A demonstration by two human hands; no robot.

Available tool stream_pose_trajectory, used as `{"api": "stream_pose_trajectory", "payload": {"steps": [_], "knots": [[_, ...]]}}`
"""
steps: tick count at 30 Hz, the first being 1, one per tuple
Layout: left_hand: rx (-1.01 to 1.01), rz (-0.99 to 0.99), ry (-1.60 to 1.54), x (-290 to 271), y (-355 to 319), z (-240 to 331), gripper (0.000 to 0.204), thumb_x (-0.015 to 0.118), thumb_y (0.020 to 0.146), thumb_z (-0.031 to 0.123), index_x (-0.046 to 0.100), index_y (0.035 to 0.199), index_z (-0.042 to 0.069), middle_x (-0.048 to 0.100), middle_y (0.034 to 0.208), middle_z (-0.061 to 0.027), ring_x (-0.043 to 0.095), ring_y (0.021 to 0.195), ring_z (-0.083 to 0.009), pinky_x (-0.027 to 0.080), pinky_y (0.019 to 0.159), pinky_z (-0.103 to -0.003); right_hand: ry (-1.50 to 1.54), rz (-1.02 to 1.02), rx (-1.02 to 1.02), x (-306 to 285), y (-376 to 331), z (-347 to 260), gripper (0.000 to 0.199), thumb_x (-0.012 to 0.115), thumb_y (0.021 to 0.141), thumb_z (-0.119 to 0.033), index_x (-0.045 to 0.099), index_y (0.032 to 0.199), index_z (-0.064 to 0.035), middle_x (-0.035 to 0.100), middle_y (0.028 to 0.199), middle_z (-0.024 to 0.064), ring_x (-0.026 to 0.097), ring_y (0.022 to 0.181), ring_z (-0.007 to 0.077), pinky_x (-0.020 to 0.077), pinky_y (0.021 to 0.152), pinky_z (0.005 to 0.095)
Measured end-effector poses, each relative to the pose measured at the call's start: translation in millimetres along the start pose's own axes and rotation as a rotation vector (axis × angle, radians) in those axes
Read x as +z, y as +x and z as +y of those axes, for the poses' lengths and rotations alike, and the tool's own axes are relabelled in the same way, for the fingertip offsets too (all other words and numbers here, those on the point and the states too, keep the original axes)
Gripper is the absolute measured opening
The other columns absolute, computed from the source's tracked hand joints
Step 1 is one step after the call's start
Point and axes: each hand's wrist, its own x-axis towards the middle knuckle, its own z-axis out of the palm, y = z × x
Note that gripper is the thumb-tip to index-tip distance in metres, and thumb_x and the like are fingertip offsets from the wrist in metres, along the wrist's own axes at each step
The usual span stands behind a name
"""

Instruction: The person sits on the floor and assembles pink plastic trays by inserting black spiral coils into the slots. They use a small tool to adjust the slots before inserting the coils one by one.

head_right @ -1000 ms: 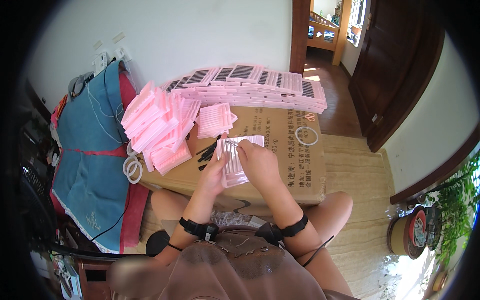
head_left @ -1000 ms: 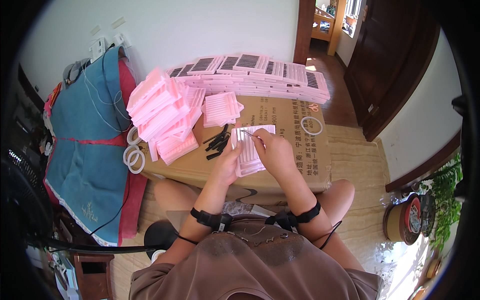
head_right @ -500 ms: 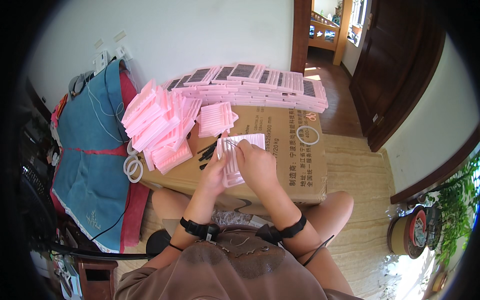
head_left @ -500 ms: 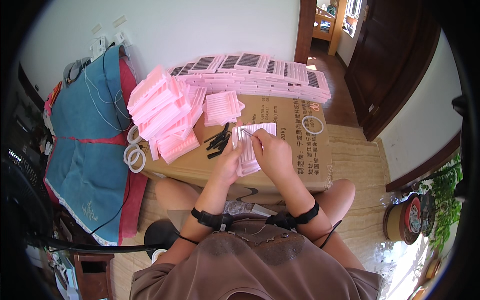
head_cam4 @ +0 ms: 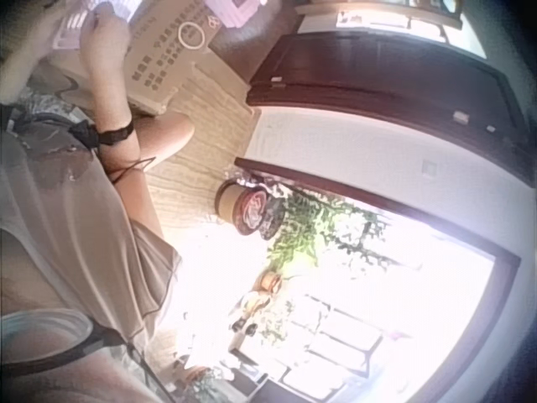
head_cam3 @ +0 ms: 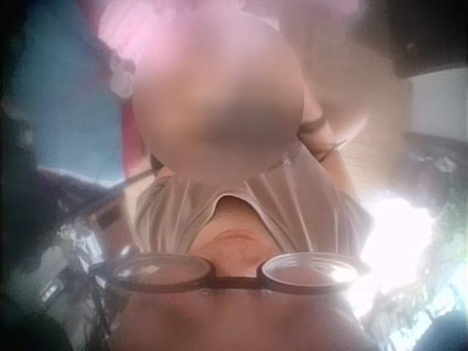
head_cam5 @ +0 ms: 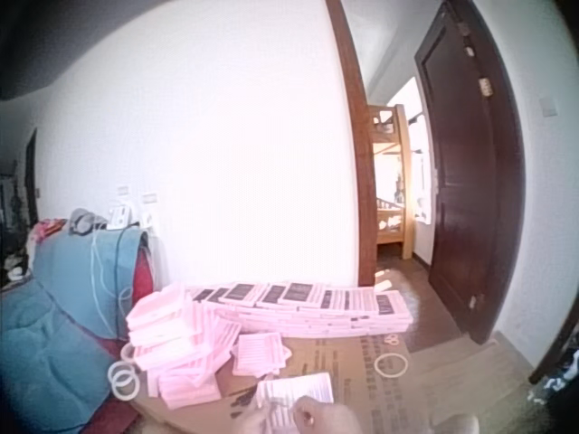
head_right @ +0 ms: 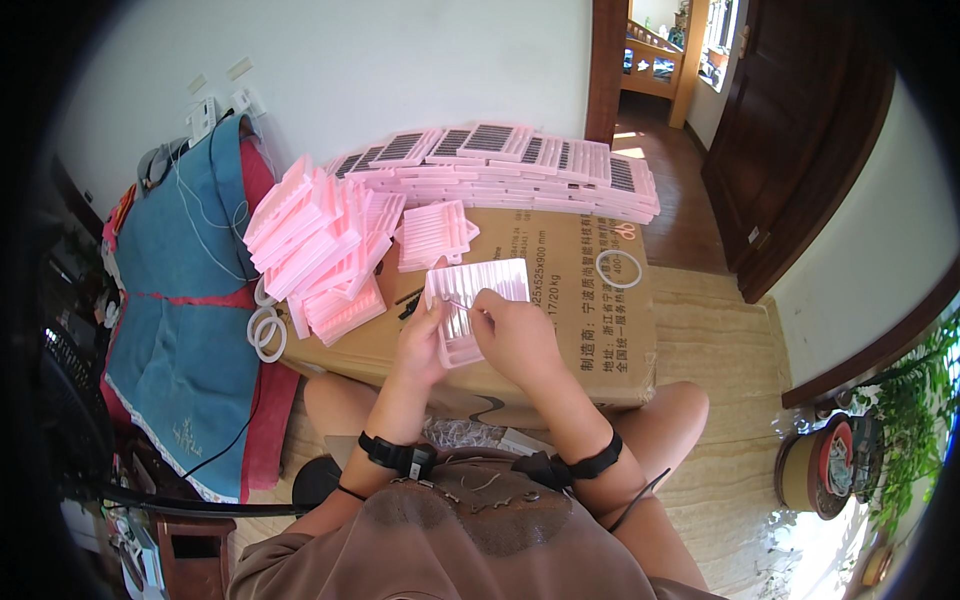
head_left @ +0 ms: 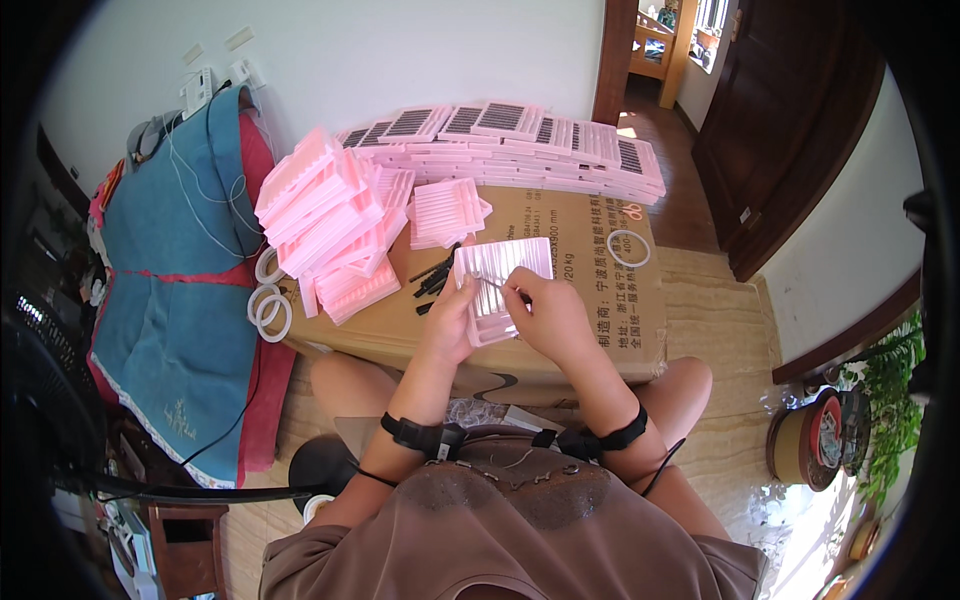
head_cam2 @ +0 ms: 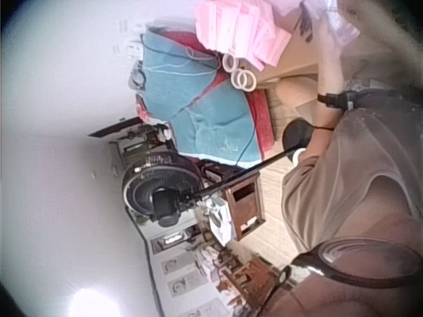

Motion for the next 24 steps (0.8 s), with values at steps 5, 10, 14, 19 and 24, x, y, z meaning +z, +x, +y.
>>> {"api": "stream_pose_trajectory", "payload": {"steps": [5, 10, 14, 19, 24], "knots": [[-0.051, -0.005, -0.057, -1, -1, 2, 0.068, 0.049, 0.109, 0.019, 0.014, 0.168, 0.022, 0.048, 0.154, -0.0113, 0.057, 0.134, -0.0274, 0.048, 0.112, -0.046, -0.046, 0.083, 0.025, -3, 10, 1, 0.016, 0.063, 0.098, -0.024, 0.064, 0.09, -0.0099, 0.067, 0.068, 0.0159, 0.068, 0.063, 0.039, 0.0532, 0.057, 0.0502], [-0.024, -0.014, -0.069, 6, -4, 1, 0.069, 0.054, 0.108, 0.017, 0.019, 0.167, 0.017, 0.048, 0.154, -0.0107, 0.057, 0.134, -0.0257, 0.048, 0.112, -0.045, -0.094, 0.101, 0.023, 2, 12, 0, 0.015, 0.064, 0.097, -0.023, 0.064, 0.09, -0.0096, 0.068, 0.068, 0.0152, 0.067, 0.06, 0.038, 0.0534, 0.056, 0.0498], [-0.039, -0.002, -0.045, 6, -4, 3, 0.067, 0.052, 0.108, 0.016, 0.019, 0.167, 0.017, 0.048, 0.154, -0.0108, 0.057, 0.134, -0.0256, 0.048, 0.112, -0.045, -0.077, 0.146, -0.023, 3, 11, -1, 0.017, 0.063, 0.098, -0.024, 0.063, 0.089, -0.0093, 0.067, 0.067, 0.0147, 0.068, 0.059, 0.0372, 0.0538, 0.056, 0.0495], [0.004, -0.006, -0.004, 8, -4, 0, 0.069, 0.053, 0.108, 0.019, 0.018, 0.167, 0.016, 0.046, 0.156, -0.0109, 0.054, 0.137, -0.0257, 0.046, 0.114, -0.044, -0.149, 0.116, 0.001, 4, 11, -4, 0.017, 0.062, 0.098, -0.023, 0.062, 0.089, -0.0087, 0.066, 0.065, 0.0147, 0.068, 0.059, 0.0374, 0.054, 0.055, 0.0493], [0.02, -0.024, 0.047, 7, -4, 1, 0.071, 0.055, 0.108, 0.022, 0.017, 0.167, 0.015, 0.042, 0.16, -0.0111, 0.051, 0.14, -0.0267, 0.044, 0.116, -0.045, -0.141, 0.096, 0.002, 4, 8, -5, 0.015, 0.063, 0.096, -0.022, 0.065, 0.089, -0.009, 0.066, 0.065, 0.0155, 0.068, 0.059, 0.0382, 0.0541, 0.055, 0.0502]]}}
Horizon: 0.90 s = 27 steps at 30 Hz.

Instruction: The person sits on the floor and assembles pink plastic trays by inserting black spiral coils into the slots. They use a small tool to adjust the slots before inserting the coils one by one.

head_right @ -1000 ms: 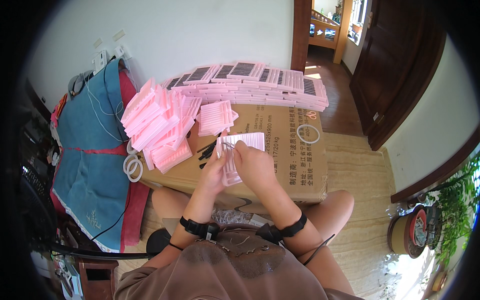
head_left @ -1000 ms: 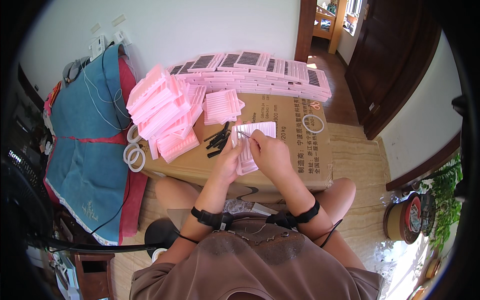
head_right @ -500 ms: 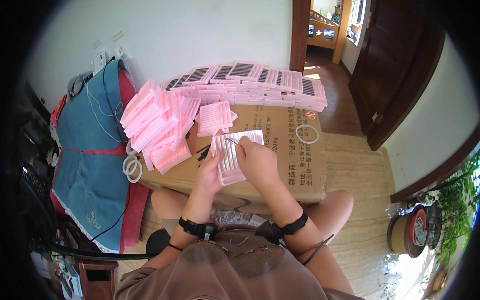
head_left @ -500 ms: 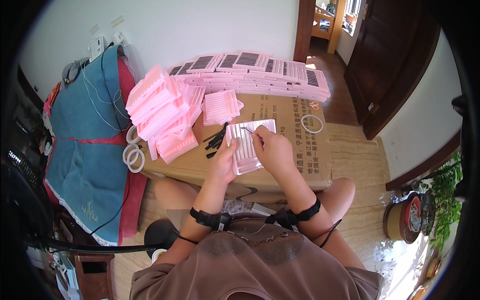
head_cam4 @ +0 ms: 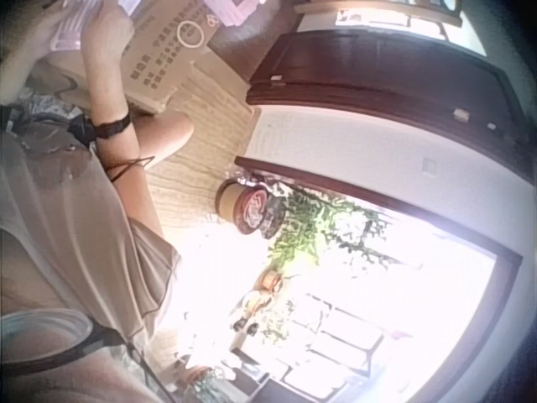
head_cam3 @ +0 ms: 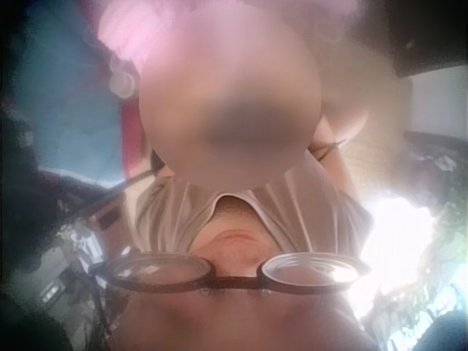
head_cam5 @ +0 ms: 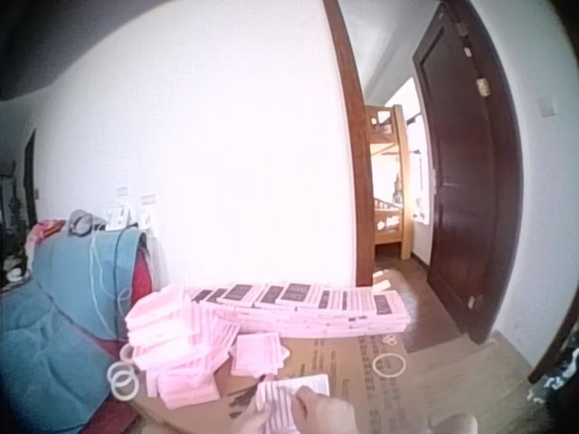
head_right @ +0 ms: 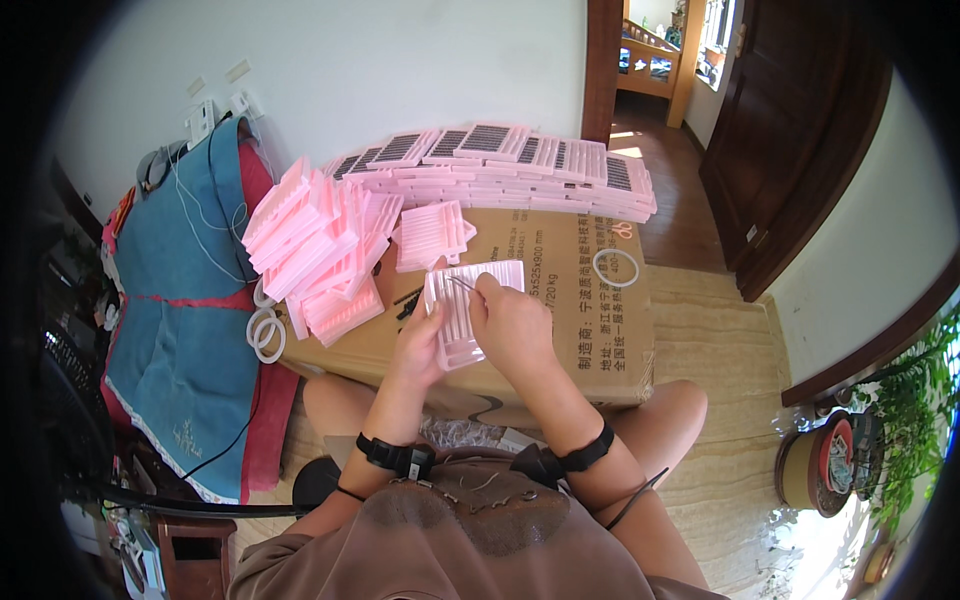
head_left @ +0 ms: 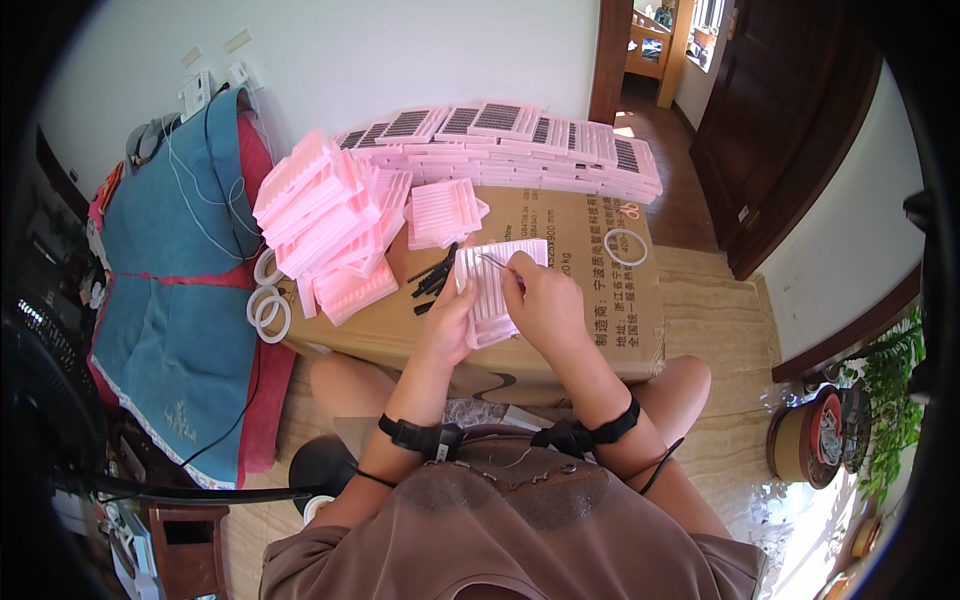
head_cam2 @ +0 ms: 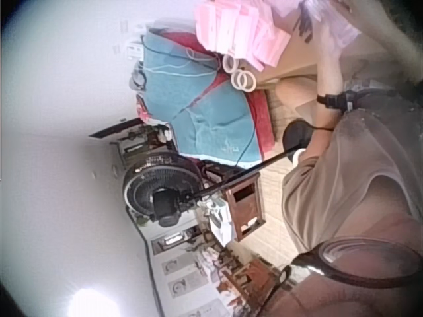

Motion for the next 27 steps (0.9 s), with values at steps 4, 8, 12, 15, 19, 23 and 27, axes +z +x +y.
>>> {"api": "stream_pose_trajectory", "payload": {"steps": [4, 8, 12, 15, 19, 23, 27], "knots": [[-0.005, -0.002, -0.004, -3, 0, 5, 0.07, 0.052, 0.109, 0.023, 0.014, 0.168, 0.017, 0.041, 0.161, -0.0108, 0.051, 0.14, -0.0274, 0.043, 0.116, -0.046, 0.008, -0.132, -0.036, -4, -4, 1, 0.015, 0.063, 0.095, -0.022, 0.066, 0.089, -0.0092, 0.067, 0.065, 0.0163, 0.068, 0.06, 0.0386, 0.0544, 0.056, 0.0507], [0.0, -0.025, -0.06, -5, -1, 9, 0.07, 0.051, 0.109, 0.024, 0.013, 0.168, 0.017, 0.044, 0.158, -0.0101, 0.053, 0.138, -0.0269, 0.044, 0.116, -0.045, 0.071, -0.065, -0.013, -11, -2, 1, 0.016, 0.063, 0.096, -0.023, 0.066, 0.088, -0.0091, 0.067, 0.066, 0.0166, 0.068, 0.06, 0.0392, 0.0547, 0.057, 0.0509], [-0.023, -0.026, -0.006, -5, 0, 9, 0.071, 0.052, 0.109, 0.024, 0.013, 0.168, 0.015, 0.039, 0.162, -0.0089, 0.048, 0.143, -0.0266, 0.042, 0.118, -0.045, 0.061, -0.015, -0.004, -13, 9, -2, 0.017, 0.062, 0.097, -0.024, 0.066, 0.089, -0.009, 0.067, 0.066, 0.0163, 0.068, 0.061, 0.0389, 0.0549, 0.058, 0.051], [-0.012, -0.01, 0.018, -4, 0, 5, 0.073, 0.054, 0.108, 0.024, 0.013, 0.168, 0.015, 0.04, 0.161, -0.0092, 0.048, 0.142, -0.0262, 0.042, 0.117, -0.044, 0.014, -0.022, -0.003, -12, 12, -4, 0.017, 0.062, 0.097, -0.024, 0.067, 0.09, -0.009, 0.067, 0.066, 0.0163, 0.068, 0.061, 0.0387, 0.0549, 0.058, 0.0513], [0.01, 0.01, 0.023, -3, 1, 3, 0.075, 0.058, 0.107, 0.024, 0.015, 0.168, 0.017, 0.047, 0.155, -0.0107, 0.055, 0.136, -0.026, 0.046, 0.114, -0.044, -0.004, -0.052, -0.007, -9, 9, -6, 0.017, 0.061, 0.097, -0.024, 0.067, 0.091, -0.0094, 0.067, 0.067, 0.0169, 0.069, 0.062, 0.0389, 0.055, 0.059, 0.0518], [0.001, -0.011, 0.038, -1, -1, 6, 0.07, 0.05, 0.11, 0.022, 0.012, 0.168, 0.014, 0.035, 0.165, -0.0093, 0.044, 0.146, -0.0264, 0.039, 0.12, -0.044, 0.011, -0.145, -0.02, -15, 4, -4, 0.018, 0.062, 0.097, -0.025, 0.067, 0.09, -0.0095, 0.067, 0.067, 0.017, 0.069, 0.063, 0.0388, 0.0552, 0.06, 0.0514], [0.013, 0.008, -0.005, 2, -2, 11, 0.067, 0.05, 0.11, 0.022, 0.015, 0.168, 0.016, 0.042, 0.16, -0.0105, 0.05, 0.141, -0.0269, 0.043, 0.117, -0.045, 0.089, -0.118, 0.024, -26, 6, 0, 0.018, 0.063, 0.096, -0.025, 0.068, 0.088, -0.0094, 0.068, 0.067, 0.0165, 0.069, 0.064, 0.0388, 0.0553, 0.06, 0.0511]]}}
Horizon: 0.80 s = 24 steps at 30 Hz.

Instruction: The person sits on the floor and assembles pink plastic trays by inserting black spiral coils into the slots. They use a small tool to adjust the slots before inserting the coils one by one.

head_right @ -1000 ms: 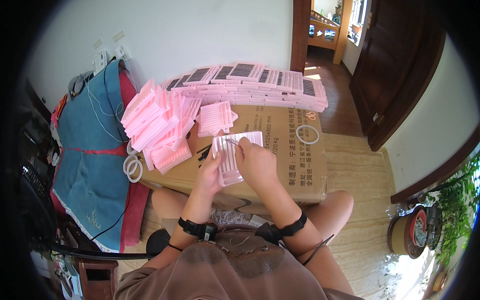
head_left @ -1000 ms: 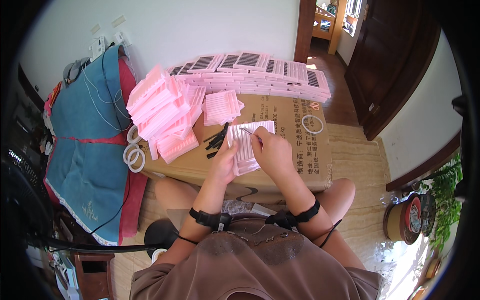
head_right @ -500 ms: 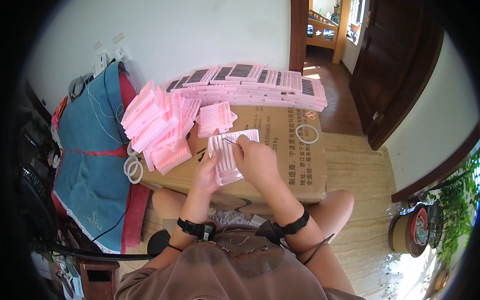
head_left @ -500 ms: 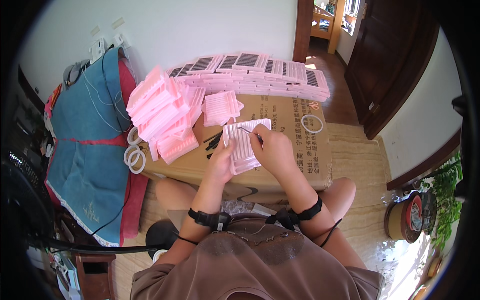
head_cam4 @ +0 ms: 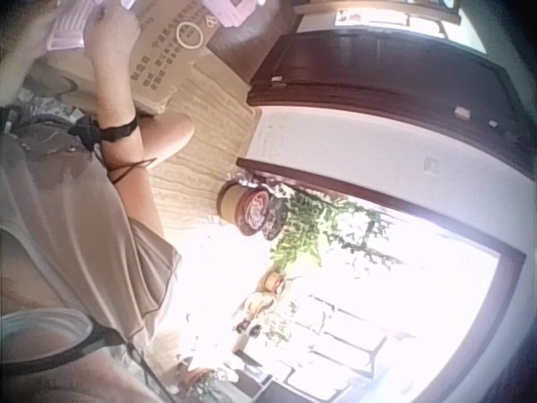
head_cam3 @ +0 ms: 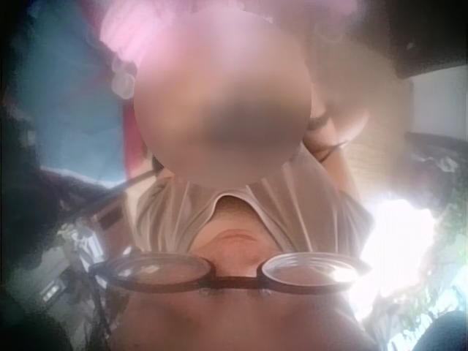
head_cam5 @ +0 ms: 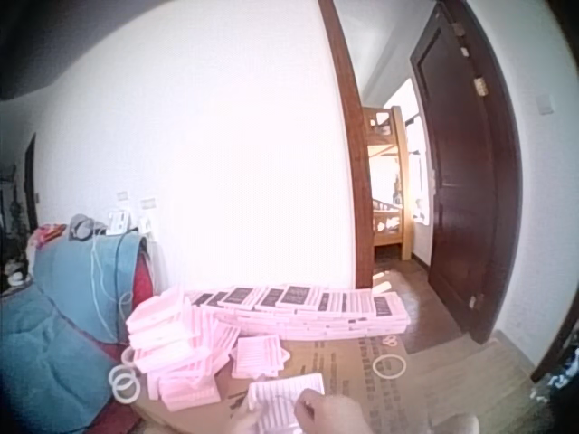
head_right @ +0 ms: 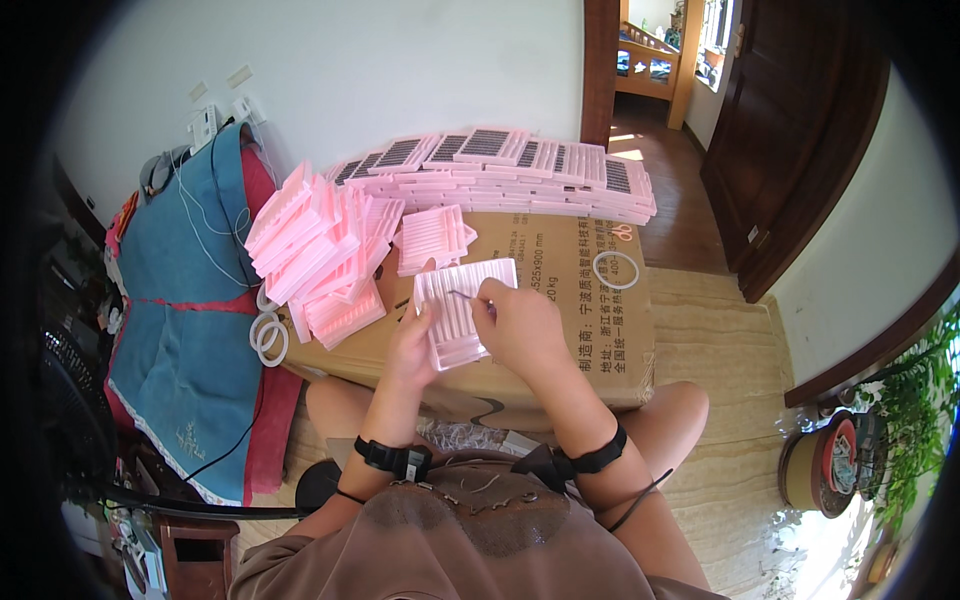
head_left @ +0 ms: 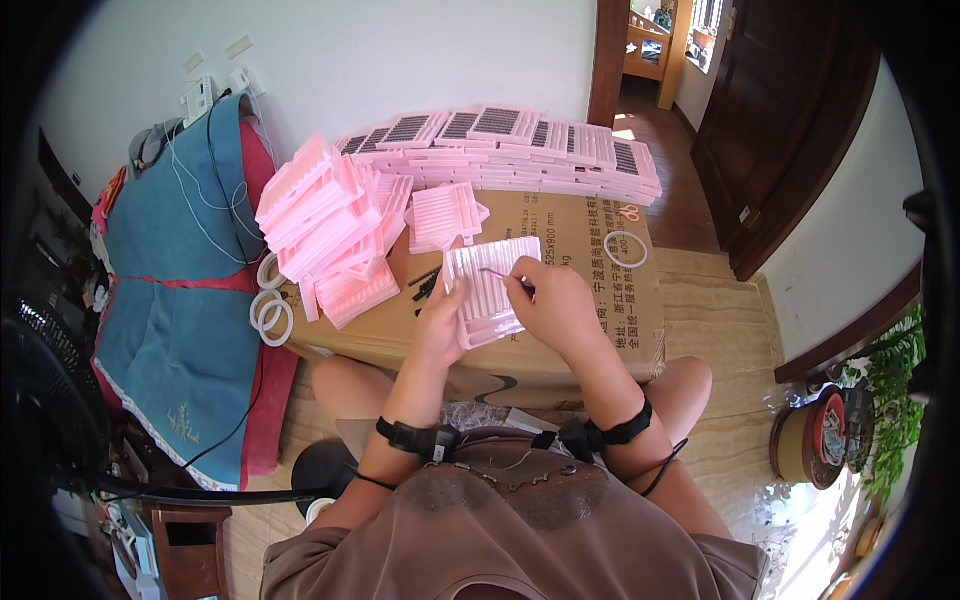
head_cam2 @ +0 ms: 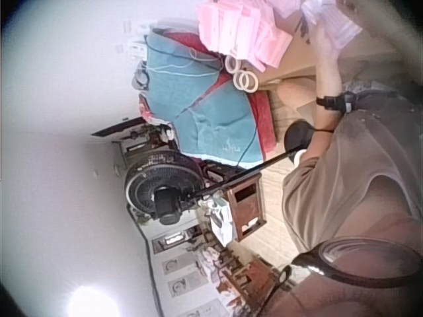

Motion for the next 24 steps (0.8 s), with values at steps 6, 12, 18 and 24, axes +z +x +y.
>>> {"api": "stream_pose_trajectory", "payload": {"steps": [6, 12, 18, 24], "knots": [[-0.014, -0.002, 0.011, 2, 0, -1, 0.068, 0.053, 0.109, 0.024, 0.019, 0.167, 0.016, 0.048, 0.155, -0.0107, 0.055, 0.137, -0.0269, 0.046, 0.115, -0.046, -0.048, 0.035, 0.004, 2, 7, -4, 0.018, 0.064, 0.095, -0.025, 0.068, 0.089, -0.0089, 0.067, 0.066, 0.0159, 0.069, 0.063, 0.0387, 0.0555, 0.06, 0.0506], [0.006, -0.02, 0.016, 3, 0, -4, 0.07, 0.054, 0.108, 0.024, 0.018, 0.167, 0.015, 0.039, 0.162, -0.0116, 0.05, 0.142, -0.0269, 0.043, 0.117, -0.045, -0.06, 0.024, -0.009, 10, 4, -6, 0.019, 0.064, 0.095, -0.025, 0.068, 0.088, -0.0084, 0.068, 0.067, 0.017, 0.069, 0.064, 0.039, 0.0556, 0.06, 0.0505], [0.024, -0.039, -0.051, -5, 1, 2, 0.07, 0.053, 0.108, 0.024, 0.017, 0.167, 0.015, 0.038, 0.163, -0.0117, 0.049, 0.142, -0.0282, 0.042, 0.117, -0.046, 0.121, -0.161, -0.123, -5, -3, 6, 0.018, 0.066, 0.093, -0.025, 0.07, 0.089, -0.0079, 0.068, 0.068, 0.0176, 0.068, 0.065, 0.0399, 0.0549, 0.062, 0.0498], [-0.011, -0.06, -0.037, -4, -2, 4, 0.073, 0.055, 0.107, 0.026, 0.015, 0.167, 0.015, 0.04, 0.161, -0.011, 0.048, 0.142, -0.0281, 0.042, 0.118, -0.047, 0.117, 0.016, 0.001, -4, 8, 8, 0.017, 0.067, 0.093, -0.024, 0.07, 0.09, -0.0078, 0.068, 0.067, 0.0177, 0.068, 0.064, 0.0399, 0.0547, 0.061, 0.05]]}}
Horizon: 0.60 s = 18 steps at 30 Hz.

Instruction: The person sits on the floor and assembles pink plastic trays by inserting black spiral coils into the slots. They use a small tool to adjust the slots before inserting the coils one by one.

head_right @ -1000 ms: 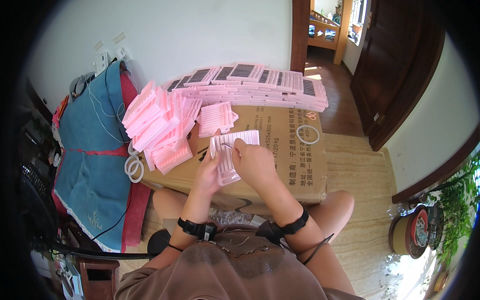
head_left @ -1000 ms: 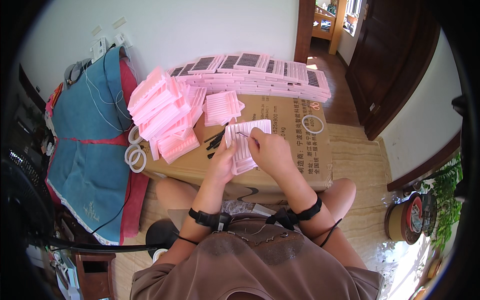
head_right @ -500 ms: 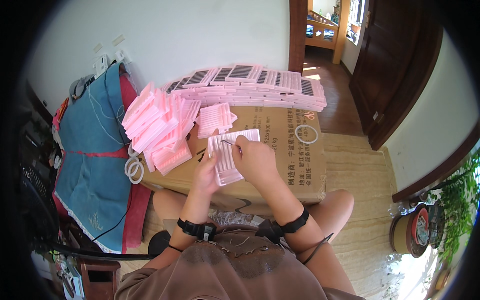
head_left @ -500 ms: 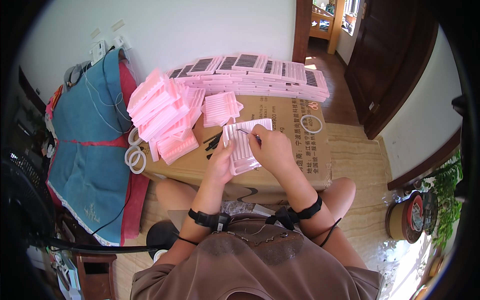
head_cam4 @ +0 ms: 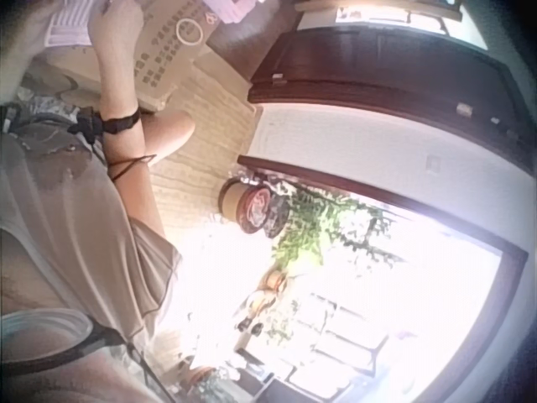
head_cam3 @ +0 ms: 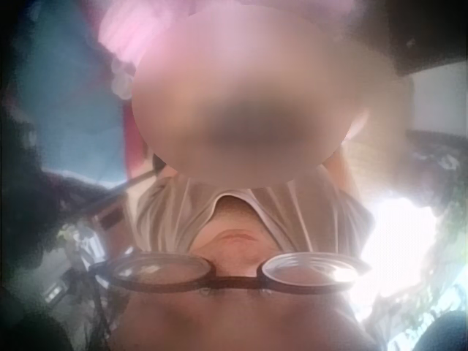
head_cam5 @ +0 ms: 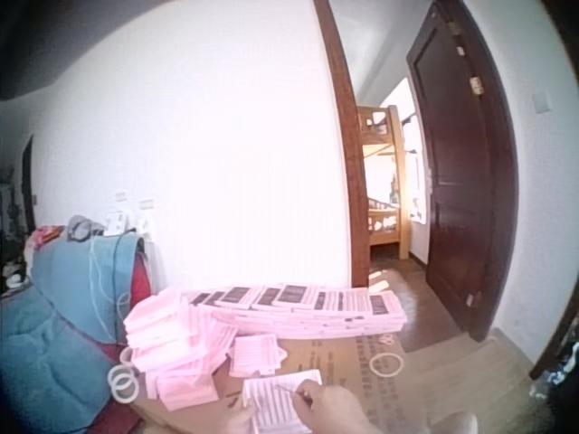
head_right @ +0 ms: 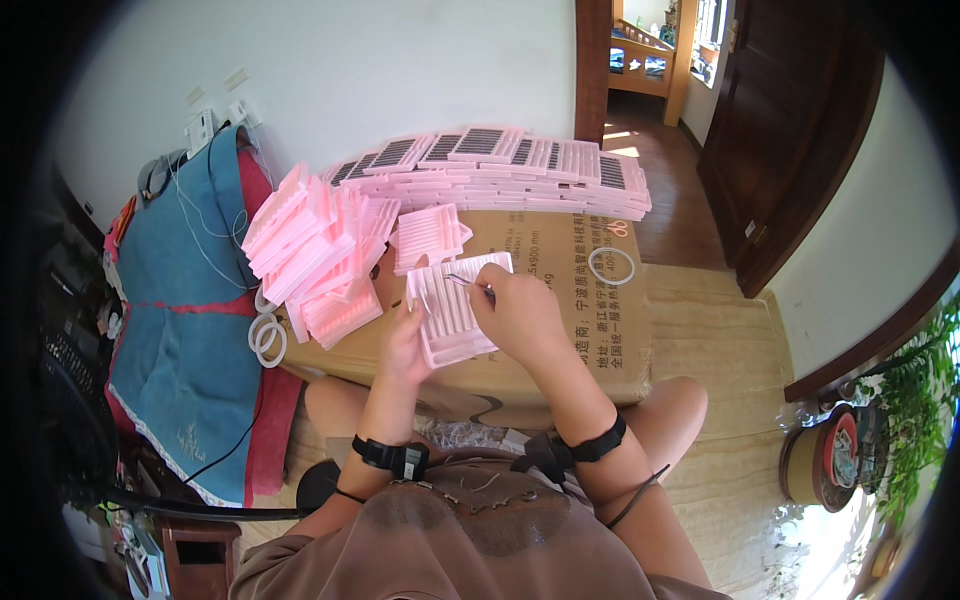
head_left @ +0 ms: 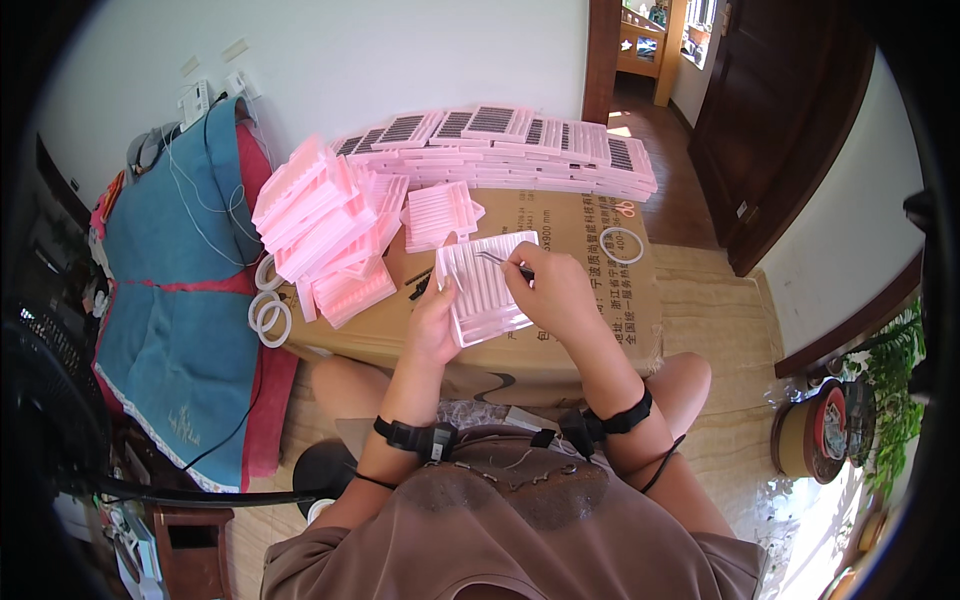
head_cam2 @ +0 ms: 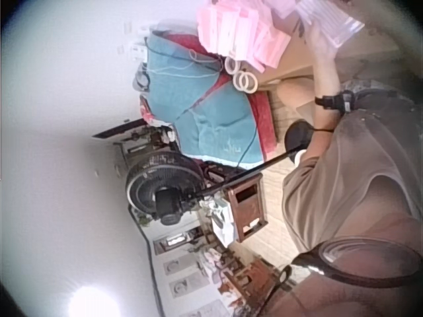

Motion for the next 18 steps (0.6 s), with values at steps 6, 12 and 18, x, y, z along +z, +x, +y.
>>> {"api": "stream_pose_trajectory", "payload": {"steps": [6, 12, 18], "knots": [[0.011, 0.008, 0.032, 9, 1, -3, 0.078, 0.059, 0.106, 0.027, 0.014, 0.168, 0.013, 0.04, 0.161, -0.0104, 0.047, 0.144, -0.0272, 0.04, 0.119, -0.046, -0.197, 0.077, -0.052, 7, 5, -7, 0.018, 0.064, 0.095, -0.024, 0.068, 0.087, -0.0084, 0.068, 0.066, 0.0166, 0.069, 0.062, 0.0395, 0.0557, 0.06, 0.0511], [0.029, -0.019, 0.025, 6, 1, -3, 0.076, 0.057, 0.107, 0.025, 0.013, 0.168, 0.015, 0.04, 0.162, -0.0104, 0.047, 0.144, -0.0271, 0.04, 0.119, -0.046, -0.237, -0.018, -0.063, 10, -2, -8, 0.018, 0.062, 0.095, -0.024, 0.068, 0.087, -0.0093, 0.068, 0.067, 0.0171, 0.069, 0.062, 0.0398, 0.0559, 0.06, 0.0512], [0.023, -0.002, 0.024, 0, 1, 2, 0.075, 0.055, 0.107, 0.025, 0.013, 0.168, 0.017, 0.036, 0.164, -0.01, 0.046, 0.145, -0.0279, 0.041, 0.118, -0.047, -0.186, 0.044, -0.069, 8, -2, -9, 0.018, 0.064, 0.095, -0.024, 0.067, 0.086, -0.0082, 0.067, 0.066, 0.0168, 0.068, 0.062, 0.0396, 0.0541, 0.059, 0.0509]]}}
